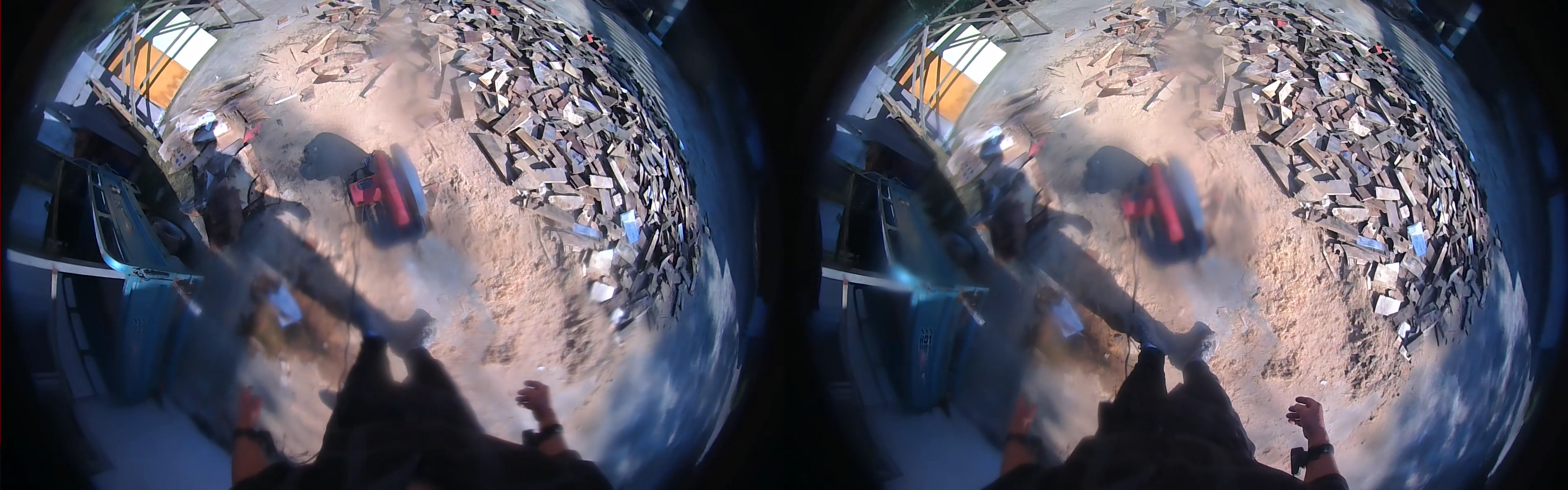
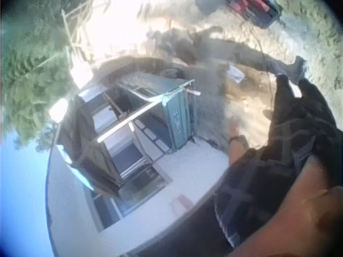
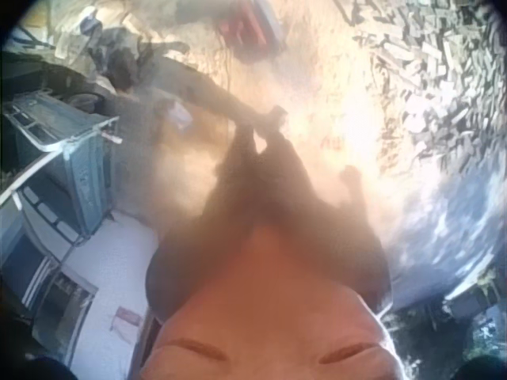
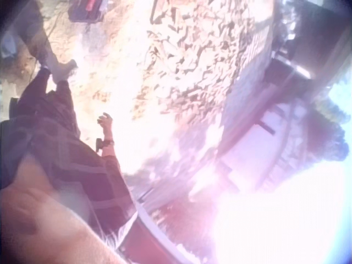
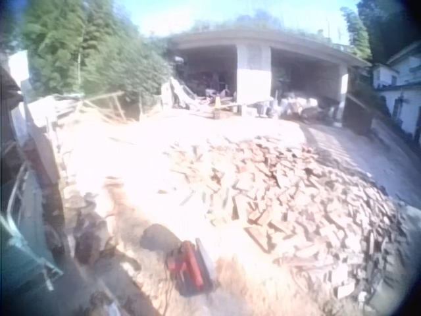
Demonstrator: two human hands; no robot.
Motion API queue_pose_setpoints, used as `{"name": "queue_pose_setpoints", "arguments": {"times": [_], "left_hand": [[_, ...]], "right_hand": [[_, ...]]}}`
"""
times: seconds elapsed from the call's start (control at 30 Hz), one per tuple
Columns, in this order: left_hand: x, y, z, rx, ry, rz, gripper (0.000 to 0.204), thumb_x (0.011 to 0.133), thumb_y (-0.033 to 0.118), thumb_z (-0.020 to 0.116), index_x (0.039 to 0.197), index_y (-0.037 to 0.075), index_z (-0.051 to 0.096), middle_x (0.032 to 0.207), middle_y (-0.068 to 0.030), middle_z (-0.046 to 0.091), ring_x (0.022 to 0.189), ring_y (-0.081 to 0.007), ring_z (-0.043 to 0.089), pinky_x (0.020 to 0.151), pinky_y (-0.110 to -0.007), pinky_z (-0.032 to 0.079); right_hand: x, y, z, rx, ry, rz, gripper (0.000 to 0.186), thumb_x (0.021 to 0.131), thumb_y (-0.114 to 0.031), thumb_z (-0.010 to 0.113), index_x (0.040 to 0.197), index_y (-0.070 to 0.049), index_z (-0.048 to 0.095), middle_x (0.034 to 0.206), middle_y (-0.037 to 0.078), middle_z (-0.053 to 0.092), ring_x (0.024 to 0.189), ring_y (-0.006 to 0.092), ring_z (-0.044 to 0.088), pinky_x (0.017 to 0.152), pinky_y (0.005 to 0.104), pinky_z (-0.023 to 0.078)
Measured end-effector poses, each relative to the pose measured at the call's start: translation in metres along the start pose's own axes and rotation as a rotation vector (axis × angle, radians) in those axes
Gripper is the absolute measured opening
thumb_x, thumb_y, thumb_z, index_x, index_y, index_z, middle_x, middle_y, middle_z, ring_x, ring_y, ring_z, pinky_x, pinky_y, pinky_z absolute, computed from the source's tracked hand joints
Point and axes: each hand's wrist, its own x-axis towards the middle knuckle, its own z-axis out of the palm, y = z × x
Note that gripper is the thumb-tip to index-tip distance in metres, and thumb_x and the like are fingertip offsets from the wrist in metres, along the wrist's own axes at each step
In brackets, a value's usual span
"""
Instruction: The person uses a circular saw to cut through pieces of wood on a stand, positioning the wood and bringing the blade down to make cuts.
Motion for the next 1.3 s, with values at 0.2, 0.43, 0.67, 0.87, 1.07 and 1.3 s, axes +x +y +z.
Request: {"name": "queue_pose_setpoints", "arguments": {"times": [0.2,0.43,0.67,0.87,1.07,1.3], "left_hand": [[-0.044,0.020,0.040,0.633,0.335,0.660,0.038,0.076,0.021,0.066,0.107,0.001,0.056,0.110,-0.0169,0.056,0.105,-0.0304,0.051,0.091,-0.037,0.041],[0.002,0.024,0.037,0.326,0.185,0.184,0.031,0.075,0.012,0.063,0.105,0.007,0.059,0.109,-0.0159,0.056,0.102,-0.0315,0.052,0.090,-0.036,0.042],[-0.073,0.121,0.075,0.525,0.501,0.813,0.048,0.070,0.007,0.061,0.117,0.007,0.051,0.097,-0.0156,0.058,0.089,-0.0269,0.056,0.079,-0.034,0.046],[-0.157,-0.113,0.136,0.378,0.408,0.696,0.041,0.069,0.008,0.063,0.108,0.000,0.051,0.069,-0.0098,0.058,0.061,-0.0177,0.057,0.057,-0.029,0.048],[-0.251,-0.124,0.241,-0.099,0.262,0.045,0.036,0.074,0.008,0.062,0.108,0.001,0.054,0.069,-0.0084,0.059,0.058,-0.0152,0.055,0.054,-0.028,0.047],[-0.303,-0.118,0.311,-0.350,0.279,-0.127,0.029,0.079,0.009,0.062,0.107,0.002,0.058,0.069,-0.0068,0.060,0.054,-0.0123,0.053,0.051,-0.026,0.046]], "right_hand": [[0.004,0.002,-0.026,-0.008,-0.011,-0.046,0.040,0.079,-0.004,0.054,0.117,0.008,0.045,0.088,0.020,0.061,0.068,0.0249,0.064,0.055,0.0317,0.053],[-0.003,0.022,-0.019,-0.001,-0.103,-0.094,0.040,0.078,-0.003,0.055,0.116,0.008,0.047,0.085,0.019,0.062,0.064,0.0239,0.064,0.054,0.0309,0.052],[-0.014,0.059,-0.052,-0.082,-0.096,-0.078,0.037,0.077,-0.002,0.056,0.112,0.008,0.050,0.081,0.018,0.063,0.064,0.0231,0.065,0.052,0.0311,0.053],[0.041,0.045,-0.043,-0.493,-0.323,-0.393,0.021,0.079,-0.005,0.056,0.097,0.006,0.058,0.074,0.013,0.063,0.059,0.0204,0.063,0.051,0.0301,0.053],[0.028,-0.034,0.026,-0.450,-0.328,-0.338,0.028,0.079,-0.004,0.059,0.104,0.007,0.055,0.079,0.015,0.062,0.064,0.0198,0.063,0.059,0.0303,0.055],[0.027,-0.109,0.083,-0.681,-0.525,-0.413,0.030,0.080,-0.007,0.059,0.106,0.007,0.055,0.080,0.016,0.062,0.067,0.0206,0.064,0.061,0.0308,0.056]]}}
